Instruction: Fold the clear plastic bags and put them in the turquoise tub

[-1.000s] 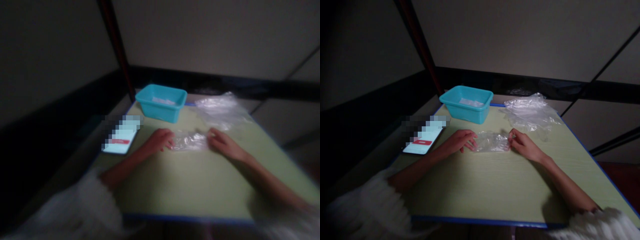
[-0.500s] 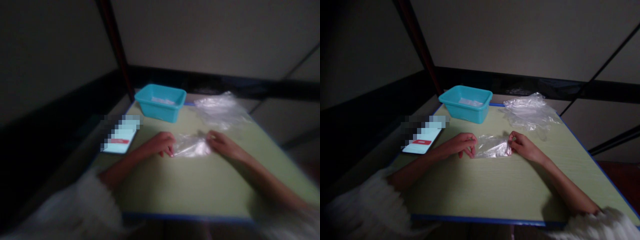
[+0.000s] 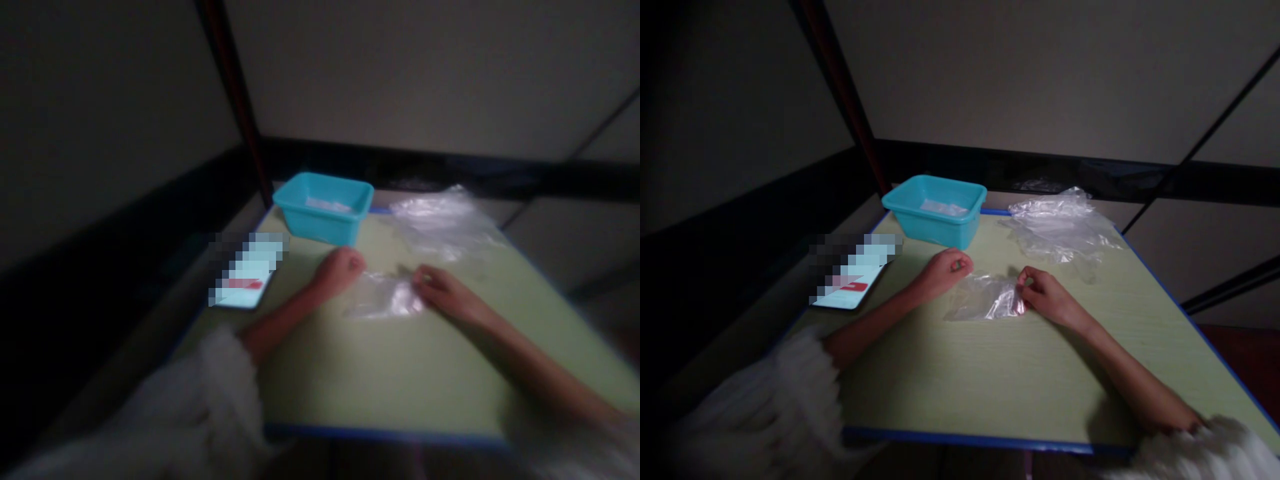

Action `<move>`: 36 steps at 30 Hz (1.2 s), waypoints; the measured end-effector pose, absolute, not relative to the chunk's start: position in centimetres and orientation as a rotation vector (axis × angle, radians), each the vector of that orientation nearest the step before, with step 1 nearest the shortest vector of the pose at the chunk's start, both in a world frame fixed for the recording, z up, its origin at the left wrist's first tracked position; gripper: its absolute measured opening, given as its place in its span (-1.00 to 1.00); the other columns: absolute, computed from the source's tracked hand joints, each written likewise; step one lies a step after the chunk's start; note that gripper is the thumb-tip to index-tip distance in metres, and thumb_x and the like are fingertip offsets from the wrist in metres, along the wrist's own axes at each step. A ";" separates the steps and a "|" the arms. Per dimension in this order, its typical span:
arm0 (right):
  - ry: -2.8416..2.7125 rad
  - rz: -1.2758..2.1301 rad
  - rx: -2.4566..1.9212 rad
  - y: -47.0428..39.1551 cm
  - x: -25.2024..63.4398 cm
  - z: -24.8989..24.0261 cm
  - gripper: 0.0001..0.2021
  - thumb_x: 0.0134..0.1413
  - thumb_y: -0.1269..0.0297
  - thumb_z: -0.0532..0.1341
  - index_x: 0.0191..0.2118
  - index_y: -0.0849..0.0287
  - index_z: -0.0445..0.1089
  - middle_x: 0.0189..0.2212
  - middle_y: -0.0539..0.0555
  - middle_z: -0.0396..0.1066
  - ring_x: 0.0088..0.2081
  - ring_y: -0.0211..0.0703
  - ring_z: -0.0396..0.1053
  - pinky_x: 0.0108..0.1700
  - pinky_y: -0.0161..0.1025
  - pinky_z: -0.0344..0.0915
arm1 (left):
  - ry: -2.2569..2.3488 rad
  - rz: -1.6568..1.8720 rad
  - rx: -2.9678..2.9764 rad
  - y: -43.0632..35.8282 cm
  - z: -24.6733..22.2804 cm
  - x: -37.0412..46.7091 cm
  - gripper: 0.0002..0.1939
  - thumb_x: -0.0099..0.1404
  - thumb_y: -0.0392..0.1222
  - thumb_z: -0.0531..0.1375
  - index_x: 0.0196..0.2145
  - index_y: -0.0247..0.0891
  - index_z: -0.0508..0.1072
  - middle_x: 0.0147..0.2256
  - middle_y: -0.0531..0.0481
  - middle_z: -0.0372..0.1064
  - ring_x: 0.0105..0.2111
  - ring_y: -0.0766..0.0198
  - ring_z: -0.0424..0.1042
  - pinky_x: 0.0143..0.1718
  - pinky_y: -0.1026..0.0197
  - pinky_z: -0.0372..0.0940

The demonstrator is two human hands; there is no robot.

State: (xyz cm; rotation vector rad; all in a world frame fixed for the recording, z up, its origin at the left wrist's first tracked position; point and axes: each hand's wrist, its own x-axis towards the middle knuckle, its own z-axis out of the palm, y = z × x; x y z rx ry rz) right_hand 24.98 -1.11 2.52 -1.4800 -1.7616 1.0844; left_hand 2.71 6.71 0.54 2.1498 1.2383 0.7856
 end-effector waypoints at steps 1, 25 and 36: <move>-1.758 1.083 -1.471 -1.1 25.0 2.5 -0.79 -0.02 0.13 0.13 -0.42 0.15 0.16 -0.66 -0.05 0.25 -0.61 -0.28 0.21 -0.58 -0.34 0.02 | 1.211 0.769 2.153 7.1 0.2 3.3 -0.90 0.14 -0.34 0.17 -0.50 -0.31 0.46 -0.45 0.00 0.40 -0.40 0.32 0.34 -0.36 0.32 0.19; -1.633 0.737 -1.594 -1.7 24.2 0.9 -0.85 -0.09 0.20 0.13 -0.39 0.15 0.22 -0.67 -0.02 0.34 -0.67 -0.28 0.21 -0.64 -0.38 0.05 | 1.436 0.782 2.191 6.3 -1.0 3.2 -0.85 0.06 -0.43 0.15 -0.60 -0.29 0.34 -0.50 0.04 0.32 -0.42 0.30 0.31 -0.31 0.26 0.18; -1.743 0.580 -1.604 -1.4 24.7 0.7 -0.87 0.01 0.23 0.09 -0.31 0.16 0.21 -0.65 -0.04 0.32 -0.66 -0.30 0.18 -0.61 -0.37 0.04 | 1.211 0.874 2.189 6.4 -1.6 3.3 -0.72 -0.03 -0.54 0.13 -0.35 -0.28 0.36 -0.29 0.02 0.37 -0.28 0.28 0.33 -0.19 0.24 0.24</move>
